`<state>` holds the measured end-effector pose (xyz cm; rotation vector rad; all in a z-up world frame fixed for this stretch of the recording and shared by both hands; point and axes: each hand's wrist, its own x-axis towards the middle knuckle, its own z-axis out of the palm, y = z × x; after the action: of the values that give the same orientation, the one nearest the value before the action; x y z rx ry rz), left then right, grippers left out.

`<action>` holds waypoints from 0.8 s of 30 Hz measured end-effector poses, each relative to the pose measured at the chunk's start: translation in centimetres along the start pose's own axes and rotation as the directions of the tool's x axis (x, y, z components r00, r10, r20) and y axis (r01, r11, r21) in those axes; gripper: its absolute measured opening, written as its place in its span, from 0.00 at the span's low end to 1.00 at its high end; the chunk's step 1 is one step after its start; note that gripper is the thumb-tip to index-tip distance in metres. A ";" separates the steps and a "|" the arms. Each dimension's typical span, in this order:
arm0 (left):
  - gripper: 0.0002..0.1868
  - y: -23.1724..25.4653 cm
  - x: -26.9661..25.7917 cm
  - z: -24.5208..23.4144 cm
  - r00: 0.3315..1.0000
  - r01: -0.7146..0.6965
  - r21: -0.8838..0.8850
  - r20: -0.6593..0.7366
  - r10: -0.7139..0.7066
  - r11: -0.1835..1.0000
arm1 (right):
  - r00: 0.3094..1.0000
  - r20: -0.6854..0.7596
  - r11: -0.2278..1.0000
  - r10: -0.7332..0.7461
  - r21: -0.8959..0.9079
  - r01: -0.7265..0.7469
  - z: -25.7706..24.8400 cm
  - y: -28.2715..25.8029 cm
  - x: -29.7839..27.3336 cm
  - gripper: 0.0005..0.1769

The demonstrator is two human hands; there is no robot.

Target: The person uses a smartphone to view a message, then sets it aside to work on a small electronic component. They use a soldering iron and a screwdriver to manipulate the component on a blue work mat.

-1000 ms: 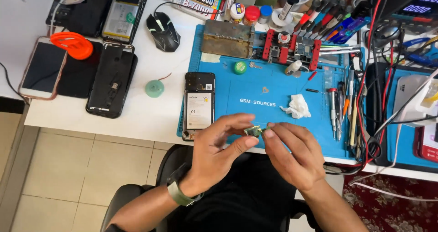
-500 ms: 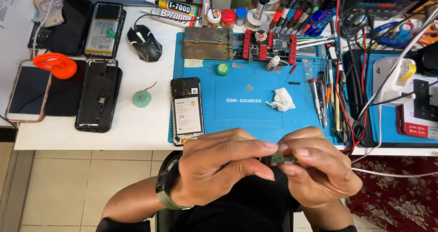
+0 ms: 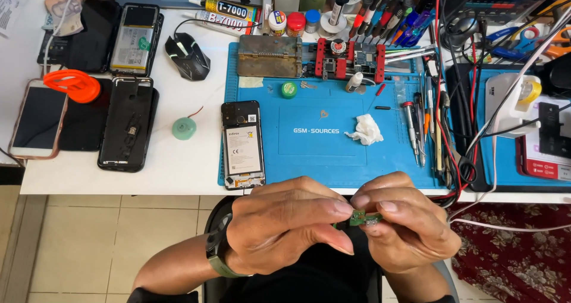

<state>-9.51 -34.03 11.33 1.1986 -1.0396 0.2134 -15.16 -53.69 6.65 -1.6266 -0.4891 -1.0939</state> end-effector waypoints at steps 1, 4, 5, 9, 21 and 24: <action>0.21 0.0 -0.1 0.0 1.000 -0.005 -0.012 -0.005 0.005 1.000 | 1.000 0.004 1.000 -0.007 -0.006 0.007 0.0 0.0 0.0 0.14; 0.27 0.3 -0.2 -0.4 0.999 -0.016 0.008 0.043 0.015 1.000 | 1.000 0.004 1.000 -0.003 -0.005 0.003 -0.1 -0.2 -0.3 0.14; 0.27 0.5 -0.1 -0.5 0.999 -0.016 0.008 0.042 0.015 1.000 | 1.000 0.004 1.000 -0.002 -0.005 0.002 -0.1 -0.3 -0.2 0.14; 0.30 0.8 -0.2 -0.4 0.998 -0.024 0.034 0.054 0.022 0.999 | 1.000 0.017 1.000 -0.012 -0.018 0.012 0.0 -0.6 -0.2 0.12; 0.09 1.1 1.1 1.2 0.991 0.013 0.218 -0.129 0.016 0.976 | 0.995 0.009 0.995 0.095 -0.015 -0.095 0.8 -1.9 0.9 0.12; 0.08 1.1 1.3 1.1 0.985 0.113 0.258 -0.159 -0.073 0.959 | 0.981 0.018 0.981 0.193 0.005 -0.193 1.3 -1.8 1.1 0.11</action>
<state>-10.11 -35.00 13.03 1.4489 -0.8394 0.3723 -15.45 -52.11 8.50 -1.6417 -0.3375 -0.9331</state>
